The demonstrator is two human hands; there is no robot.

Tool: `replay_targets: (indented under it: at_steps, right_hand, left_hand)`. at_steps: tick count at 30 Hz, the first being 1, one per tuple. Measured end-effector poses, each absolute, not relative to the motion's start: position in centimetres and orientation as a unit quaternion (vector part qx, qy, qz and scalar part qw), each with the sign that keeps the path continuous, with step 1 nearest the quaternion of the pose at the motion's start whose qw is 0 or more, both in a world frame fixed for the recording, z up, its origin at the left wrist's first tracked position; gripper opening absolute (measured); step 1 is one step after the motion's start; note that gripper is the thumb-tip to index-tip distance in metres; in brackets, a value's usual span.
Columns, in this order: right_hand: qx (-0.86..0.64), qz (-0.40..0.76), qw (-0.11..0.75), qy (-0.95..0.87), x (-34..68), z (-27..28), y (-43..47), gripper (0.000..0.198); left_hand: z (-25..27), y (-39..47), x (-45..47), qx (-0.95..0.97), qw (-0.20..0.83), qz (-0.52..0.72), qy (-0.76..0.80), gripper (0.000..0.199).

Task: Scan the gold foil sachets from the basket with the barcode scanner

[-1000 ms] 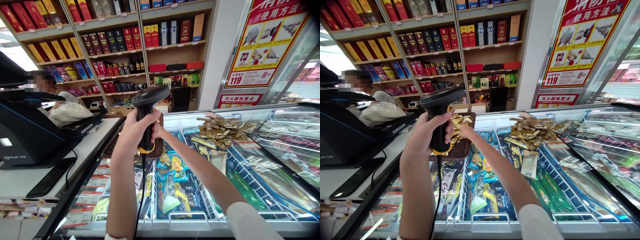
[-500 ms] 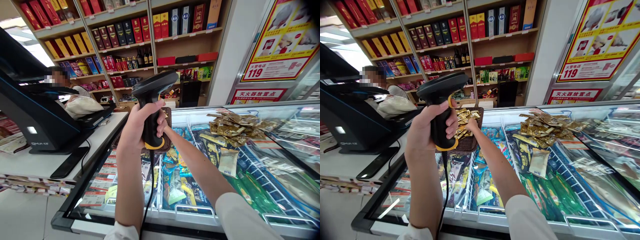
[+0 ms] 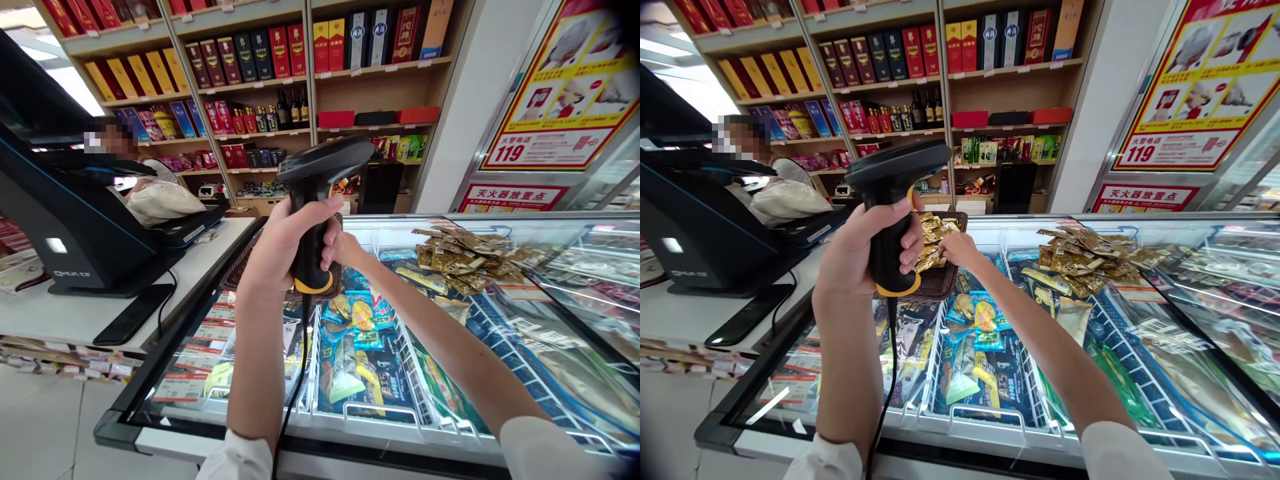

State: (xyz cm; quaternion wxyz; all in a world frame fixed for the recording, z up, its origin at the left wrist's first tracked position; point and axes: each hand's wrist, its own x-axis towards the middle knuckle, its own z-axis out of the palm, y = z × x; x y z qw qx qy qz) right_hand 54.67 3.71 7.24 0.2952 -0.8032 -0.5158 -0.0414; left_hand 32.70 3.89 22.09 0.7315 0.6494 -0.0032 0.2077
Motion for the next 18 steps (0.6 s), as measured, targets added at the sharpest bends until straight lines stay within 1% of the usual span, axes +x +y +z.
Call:
replay_targets:
  at_steps: [3,5,10,13,14,16,17,18]
  right_hand:
    - [-0.793,-0.096,0.304,-0.519,54.3,7.4,1.2,0.012]
    - [-0.799,-0.099,0.317,-0.502,53.9,7.6,-0.6,0.017]
    - [-0.75,0.022,0.417,-0.512,54.0,8.0,-3.4,0.019]
    - [-0.761,0.052,0.448,-0.466,54.6,8.2,-3.9,0.02]
    - [-0.764,0.066,0.467,-0.44,54.8,8.2,-4.0,0.024]
    - [-0.754,0.124,0.513,-0.39,55.2,8.2,-4.2,0.039]
    - [-0.746,0.161,0.529,-0.372,55.4,8.2,-4.4,0.041]
    - [-0.739,0.195,0.534,-0.36,55.6,8.3,-4.6,0.038]
  left_hand:
    - [22.0,3.7,32.7,0.653,0.727,0.211,-0.001,0.026]
    - [22.0,3.7,32.8,0.659,0.724,0.203,-0.012,0.024]
    - [21.7,3.2,33.2,0.672,0.712,0.202,0.01,0.019]
    - [21.7,3.0,33.3,0.677,0.704,0.214,0.02,0.019]
    - [21.8,2.9,33.3,0.678,0.701,0.218,0.018,0.02]
    - [21.9,2.9,33.3,0.679,0.698,0.225,0.018,0.021]
    - [21.9,2.9,33.4,0.678,0.699,0.229,0.02,0.021]
    - [21.9,2.9,33.4,0.675,0.699,0.235,0.024,0.021]
